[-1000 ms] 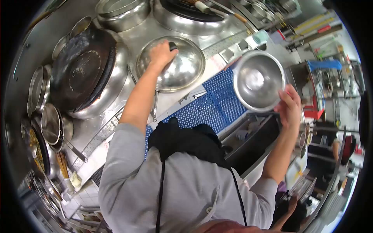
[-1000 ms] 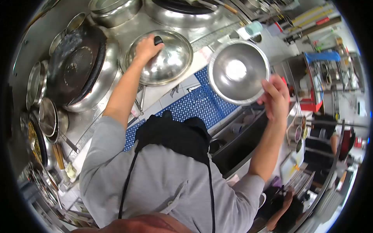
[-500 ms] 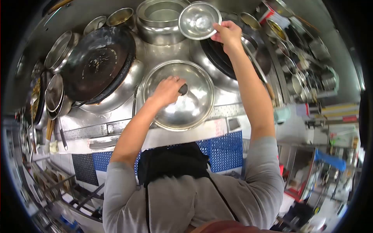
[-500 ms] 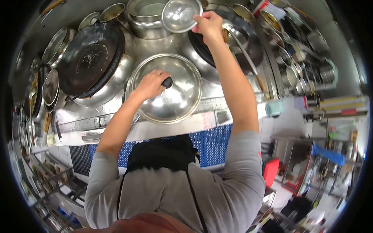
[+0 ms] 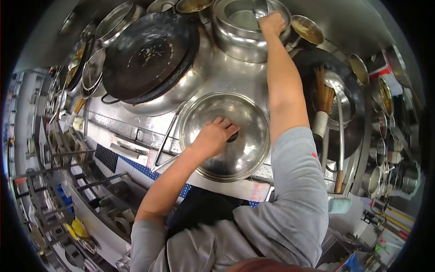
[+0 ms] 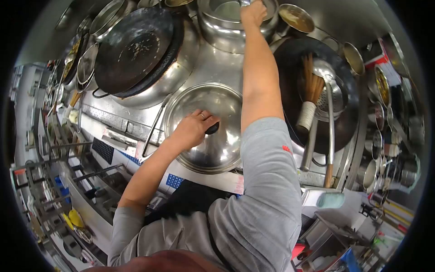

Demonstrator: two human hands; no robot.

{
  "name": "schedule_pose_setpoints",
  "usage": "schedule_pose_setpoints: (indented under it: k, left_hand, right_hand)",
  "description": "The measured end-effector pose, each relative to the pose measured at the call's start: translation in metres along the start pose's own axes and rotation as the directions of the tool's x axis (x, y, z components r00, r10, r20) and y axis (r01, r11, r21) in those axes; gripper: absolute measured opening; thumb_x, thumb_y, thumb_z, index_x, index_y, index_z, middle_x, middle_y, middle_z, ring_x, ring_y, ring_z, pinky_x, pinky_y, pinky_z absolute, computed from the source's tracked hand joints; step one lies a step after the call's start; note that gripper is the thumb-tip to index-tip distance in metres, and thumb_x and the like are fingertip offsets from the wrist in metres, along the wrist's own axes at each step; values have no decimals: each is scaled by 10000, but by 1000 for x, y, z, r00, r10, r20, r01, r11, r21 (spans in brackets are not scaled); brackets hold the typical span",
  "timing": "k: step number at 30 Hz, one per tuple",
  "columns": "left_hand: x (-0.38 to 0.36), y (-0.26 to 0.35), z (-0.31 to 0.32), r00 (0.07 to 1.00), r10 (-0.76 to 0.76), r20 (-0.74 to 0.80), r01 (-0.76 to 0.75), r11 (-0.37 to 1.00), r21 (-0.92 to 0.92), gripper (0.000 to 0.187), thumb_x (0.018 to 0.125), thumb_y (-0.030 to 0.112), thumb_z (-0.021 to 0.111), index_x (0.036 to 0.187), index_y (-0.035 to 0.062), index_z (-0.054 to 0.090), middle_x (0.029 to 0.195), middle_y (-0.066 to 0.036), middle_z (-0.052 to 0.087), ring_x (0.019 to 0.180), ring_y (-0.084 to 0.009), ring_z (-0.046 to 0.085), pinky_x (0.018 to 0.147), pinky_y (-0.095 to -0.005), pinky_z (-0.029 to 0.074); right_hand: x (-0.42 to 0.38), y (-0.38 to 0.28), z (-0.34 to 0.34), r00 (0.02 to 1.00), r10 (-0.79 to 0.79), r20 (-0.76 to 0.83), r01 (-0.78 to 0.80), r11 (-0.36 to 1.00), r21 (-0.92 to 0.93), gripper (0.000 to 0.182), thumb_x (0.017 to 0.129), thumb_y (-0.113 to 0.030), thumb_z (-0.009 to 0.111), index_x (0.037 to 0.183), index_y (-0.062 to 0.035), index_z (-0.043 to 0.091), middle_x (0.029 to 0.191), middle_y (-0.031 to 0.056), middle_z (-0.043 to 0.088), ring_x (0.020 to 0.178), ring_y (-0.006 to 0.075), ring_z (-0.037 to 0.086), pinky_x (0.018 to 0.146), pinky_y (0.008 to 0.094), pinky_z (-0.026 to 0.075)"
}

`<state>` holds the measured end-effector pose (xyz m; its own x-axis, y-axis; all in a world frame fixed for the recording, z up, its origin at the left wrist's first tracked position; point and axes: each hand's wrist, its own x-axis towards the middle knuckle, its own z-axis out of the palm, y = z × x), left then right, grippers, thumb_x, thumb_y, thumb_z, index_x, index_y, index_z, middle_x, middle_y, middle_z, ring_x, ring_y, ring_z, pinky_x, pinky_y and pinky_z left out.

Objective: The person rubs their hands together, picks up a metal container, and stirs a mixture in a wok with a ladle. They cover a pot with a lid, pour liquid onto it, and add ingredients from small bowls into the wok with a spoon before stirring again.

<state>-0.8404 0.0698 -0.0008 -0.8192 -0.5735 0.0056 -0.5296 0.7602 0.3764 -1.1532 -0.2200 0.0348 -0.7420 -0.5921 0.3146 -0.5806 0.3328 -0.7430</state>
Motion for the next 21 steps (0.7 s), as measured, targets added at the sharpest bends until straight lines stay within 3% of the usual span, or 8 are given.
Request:
schedule_pose_setpoints:
  k: [2,5,7,8,11,15,17,21]
  left_hand:
    - [0,7,-4,997,-24,-69,24,1000,-4,546,693,16,650,1229,110,603,1160,-96,613,1073,-317,575,906,-416,496]
    - [-6,19,-6,995,-57,-79,53,997,-50,511,725,104,697,1227,98,599,1139,-111,614,1037,-315,583,881,-411,497]
    - [-4,14,-4,992,-44,-122,37,998,-52,496,747,140,714,1227,99,597,1126,-105,616,1017,-309,587,869,-411,495]
    - [-3,12,1,988,-22,-153,22,1000,-3,460,757,181,715,1196,93,607,1070,-71,613,1005,-263,573,855,-382,482]
    - [-6,10,9,982,5,-188,-1,1000,21,461,765,180,718,1202,91,603,1071,-77,612,1013,-267,570,851,-388,478]
    - [-9,7,15,968,29,-248,-30,1000,-2,474,778,162,718,1222,58,589,1077,-98,609,1022,-285,565,857,-403,470]
    - [-9,5,20,960,47,-276,-53,998,-16,524,762,144,741,1249,45,577,1086,-115,607,1022,-300,567,865,-409,469]
    - [-6,-1,24,967,110,-231,-102,994,46,420,814,123,687,1199,-7,581,1092,-174,601,1048,-331,557,870,-451,457]
  right_hand:
    - [4,-3,5,982,112,154,-139,976,171,202,802,-133,686,892,46,661,995,234,690,950,339,684,781,422,556]
    - [42,48,47,870,246,426,-459,718,523,157,849,-71,631,893,78,610,895,224,654,771,301,667,603,366,556]
    - [46,49,40,857,222,465,-514,423,746,108,890,-32,556,963,43,582,812,206,595,635,269,594,477,350,498]
    - [32,40,20,832,314,457,-543,289,789,82,862,32,541,938,48,568,822,173,602,608,261,589,480,364,504]
    - [4,43,-16,830,223,512,-547,146,824,88,844,60,543,930,48,561,774,144,584,603,257,585,471,355,500]
    - [-51,68,-74,793,151,591,-609,164,776,56,819,30,598,853,7,560,708,137,585,693,314,614,563,399,517]
    - [-82,91,-100,766,169,620,-641,273,717,124,864,4,604,834,122,583,842,208,652,690,275,680,546,297,581]
    - [-202,69,-184,747,377,547,-664,404,629,23,820,84,613,832,95,598,764,148,612,541,234,612,506,323,588]
